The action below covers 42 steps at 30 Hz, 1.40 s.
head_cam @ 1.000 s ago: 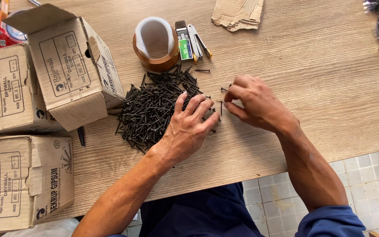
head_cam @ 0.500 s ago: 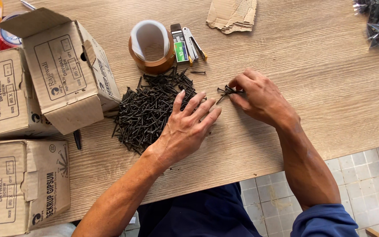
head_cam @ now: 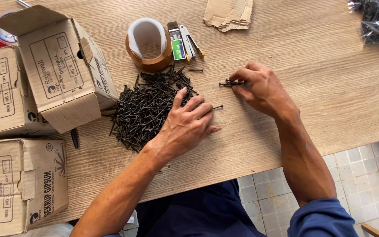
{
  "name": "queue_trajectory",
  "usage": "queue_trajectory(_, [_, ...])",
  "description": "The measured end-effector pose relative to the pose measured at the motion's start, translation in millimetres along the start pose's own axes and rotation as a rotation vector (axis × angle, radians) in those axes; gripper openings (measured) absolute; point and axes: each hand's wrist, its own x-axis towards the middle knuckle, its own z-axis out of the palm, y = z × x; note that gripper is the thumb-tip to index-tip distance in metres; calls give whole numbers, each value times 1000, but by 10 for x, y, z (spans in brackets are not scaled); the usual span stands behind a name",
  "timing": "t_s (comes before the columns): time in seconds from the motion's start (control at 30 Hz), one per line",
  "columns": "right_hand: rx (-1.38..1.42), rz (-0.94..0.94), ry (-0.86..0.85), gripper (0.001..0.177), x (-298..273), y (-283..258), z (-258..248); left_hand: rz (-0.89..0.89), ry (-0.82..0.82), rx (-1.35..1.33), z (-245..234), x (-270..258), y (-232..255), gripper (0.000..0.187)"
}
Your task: The person sorts a large pile of dark screws on a wooden table by hand, separating them into smaller, organized groups. The hands pick up individual screws and place them into neat rows on the right side of the workspace.
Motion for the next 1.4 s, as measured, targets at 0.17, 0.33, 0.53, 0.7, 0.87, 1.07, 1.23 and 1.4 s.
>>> queue_trajectory(0.17, [30, 30, -32, 33, -54, 58, -137, -52, -19, -21, -22, 19, 20, 39])
queue_trajectory(0.33, [58, 64, -49, 34, -48, 16, -141, -143, -148, 11, -55, 233, 66, 55])
queue_trajectory(0.53, [59, 64, -15, 19, -17, 9, -28, -185, -323, -19, 12, 351, 49, 82])
queue_trajectory(0.7, [87, 29, -18, 21, 4, -77, -48, -142, -274, 6, 60, 336, 59, 87])
queue_trajectory(0.87, [101, -16, -26, 26, 12, -55, 11, -129, -243, 26, 136, 300, 53, 86])
queue_trajectory(1.07, [99, -94, -23, 32, 48, -152, -31, -118, -222, 33, 165, 262, 21, 79])
queue_trajectory(1.23, [114, -101, -31, 28, 63, -196, -16, -114, -202, 48, 205, 250, 8, 75])
queue_trajectory(1.4, [-9, -102, 24, 19, 12, 106, 26, -112, -161, 99, 97, 234, -3, 61])
